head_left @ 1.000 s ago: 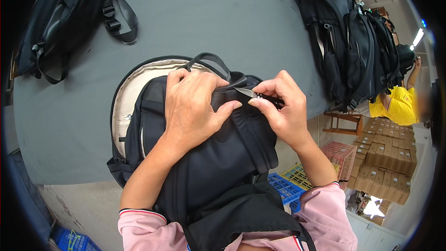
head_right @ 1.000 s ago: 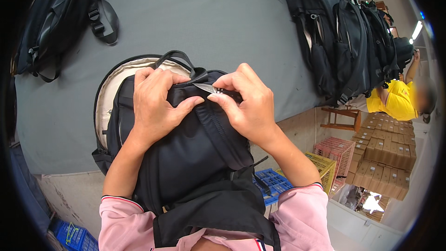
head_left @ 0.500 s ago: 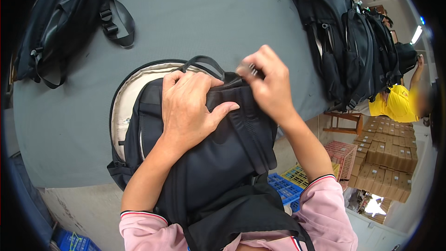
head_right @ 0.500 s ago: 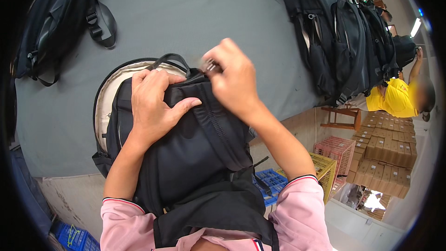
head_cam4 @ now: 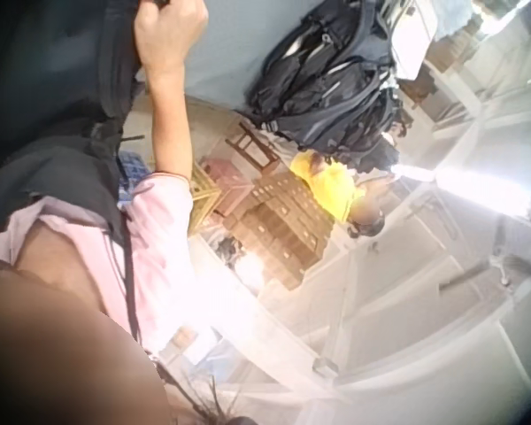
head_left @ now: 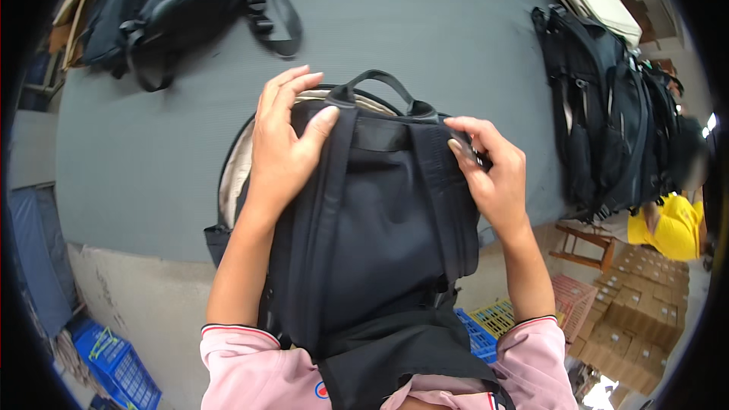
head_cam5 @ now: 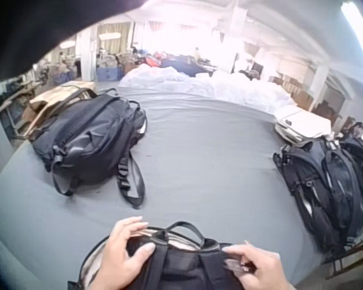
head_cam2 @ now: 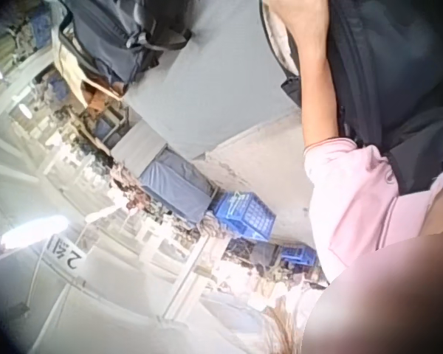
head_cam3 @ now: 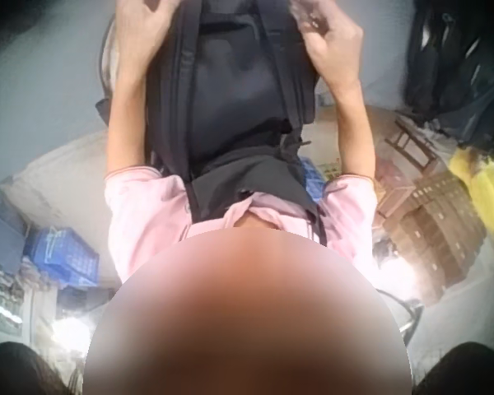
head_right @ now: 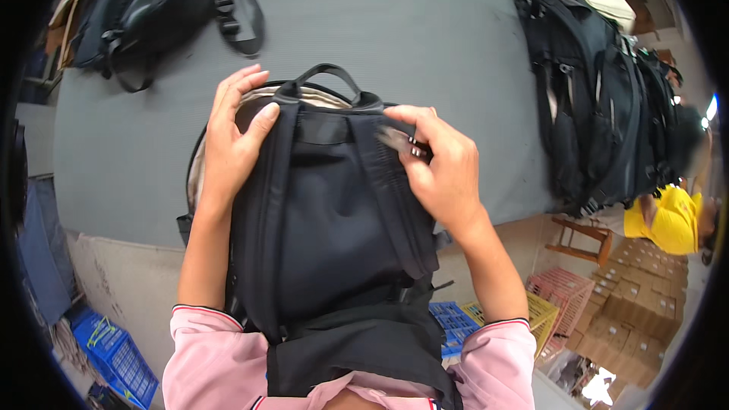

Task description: Inspecting and trimming loose threads on backpack components using small snips.

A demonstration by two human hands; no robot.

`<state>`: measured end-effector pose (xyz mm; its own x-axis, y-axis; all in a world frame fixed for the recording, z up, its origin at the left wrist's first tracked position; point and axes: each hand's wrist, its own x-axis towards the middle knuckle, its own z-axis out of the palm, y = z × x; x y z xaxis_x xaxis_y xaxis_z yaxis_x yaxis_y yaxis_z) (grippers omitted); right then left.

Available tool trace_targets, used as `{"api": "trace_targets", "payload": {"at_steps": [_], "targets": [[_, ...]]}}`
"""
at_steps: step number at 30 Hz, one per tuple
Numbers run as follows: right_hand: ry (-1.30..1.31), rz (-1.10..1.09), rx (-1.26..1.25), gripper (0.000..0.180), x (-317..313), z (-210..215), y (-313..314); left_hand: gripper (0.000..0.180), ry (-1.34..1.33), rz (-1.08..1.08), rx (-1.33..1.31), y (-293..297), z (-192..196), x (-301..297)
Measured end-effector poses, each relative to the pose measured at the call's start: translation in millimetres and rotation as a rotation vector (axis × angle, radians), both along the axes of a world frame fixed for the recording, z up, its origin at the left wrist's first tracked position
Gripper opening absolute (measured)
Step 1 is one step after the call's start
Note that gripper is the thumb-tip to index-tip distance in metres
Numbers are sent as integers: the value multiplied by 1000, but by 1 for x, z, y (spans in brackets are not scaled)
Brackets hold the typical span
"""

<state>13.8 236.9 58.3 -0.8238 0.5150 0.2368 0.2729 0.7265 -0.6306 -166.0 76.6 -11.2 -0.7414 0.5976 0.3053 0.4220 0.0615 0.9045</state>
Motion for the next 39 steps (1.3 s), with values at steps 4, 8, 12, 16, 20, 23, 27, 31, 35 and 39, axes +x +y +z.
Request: {"api": "trace_targets", "payload": {"at_steps": [4,8,12,16,20,23,27,31,35,39], "targets": [[-78,26,-151,14,-11,-10,5,49,-280,-86,-255,-26,8,-10],[-53,35,-186,14,-1,-7,-6,65,-330,-153,-238,-36,29,-20],[29,-6,-140,13,0,-4,-15,65,-126,-221,-234,-39,55,-8],[-41,-18,-191,13,2,-15,-19,63,-7,-147,-221,-44,64,10],[-107,17,-498,6,8,-2,-42,65,139,-97,-282,-49,61,22],[55,95,-796,14,-5,-3,-68,65,171,-100,-252,-48,63,26],[126,108,-1167,19,-19,-25,-95,54,101,-153,-210,-51,66,19],[248,146,-891,27,-23,-38,-124,27,37,-216,-341,-40,90,2],[229,187,-938,27,-25,-35,-127,24,97,-226,-375,-19,82,-10],[177,202,-903,26,-14,-44,-121,32,-20,-281,-501,-11,76,-4]]}}
